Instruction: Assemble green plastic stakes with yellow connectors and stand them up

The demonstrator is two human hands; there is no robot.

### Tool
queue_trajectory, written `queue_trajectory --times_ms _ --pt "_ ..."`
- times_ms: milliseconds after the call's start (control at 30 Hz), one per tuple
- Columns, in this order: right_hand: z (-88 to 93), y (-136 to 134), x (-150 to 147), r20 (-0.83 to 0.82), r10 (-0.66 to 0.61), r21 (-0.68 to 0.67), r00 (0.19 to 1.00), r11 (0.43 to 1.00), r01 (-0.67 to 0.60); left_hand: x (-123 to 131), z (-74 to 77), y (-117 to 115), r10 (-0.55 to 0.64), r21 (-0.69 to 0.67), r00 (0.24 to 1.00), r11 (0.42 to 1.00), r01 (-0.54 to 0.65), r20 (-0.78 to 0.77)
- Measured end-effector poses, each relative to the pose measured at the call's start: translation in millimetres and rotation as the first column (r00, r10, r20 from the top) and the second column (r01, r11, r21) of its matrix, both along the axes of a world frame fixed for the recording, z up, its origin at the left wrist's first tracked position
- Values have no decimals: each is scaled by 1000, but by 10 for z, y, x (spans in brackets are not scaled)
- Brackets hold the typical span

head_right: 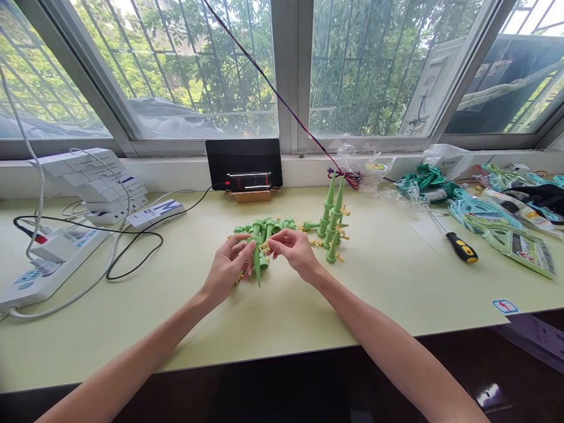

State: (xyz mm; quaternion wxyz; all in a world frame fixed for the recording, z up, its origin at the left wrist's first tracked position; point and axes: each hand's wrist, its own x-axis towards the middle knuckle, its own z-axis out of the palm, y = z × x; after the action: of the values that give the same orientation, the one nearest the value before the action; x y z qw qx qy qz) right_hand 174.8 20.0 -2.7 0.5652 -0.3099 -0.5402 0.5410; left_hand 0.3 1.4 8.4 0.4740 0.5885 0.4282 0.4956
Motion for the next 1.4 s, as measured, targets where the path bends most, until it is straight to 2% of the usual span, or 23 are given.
queue_trajectory --times_ms 567,900,1200,1400 --pt "-9 -20 1 101 -75 73 992 995 68 6 25 -13 -57 -34 996 998 59 62" --pt "-15 -25 -8 146 -66 105 987 993 51 -7 5 8 -86 -59 991 994 92 98" --pt "-30 -42 9 198 -58 147 978 989 29 -15 -1 10 -87 -55 994 994 91 70" --pt "-35 -43 13 225 -57 142 973 990 25 -15 2 3 -82 -7 996 997 82 47"
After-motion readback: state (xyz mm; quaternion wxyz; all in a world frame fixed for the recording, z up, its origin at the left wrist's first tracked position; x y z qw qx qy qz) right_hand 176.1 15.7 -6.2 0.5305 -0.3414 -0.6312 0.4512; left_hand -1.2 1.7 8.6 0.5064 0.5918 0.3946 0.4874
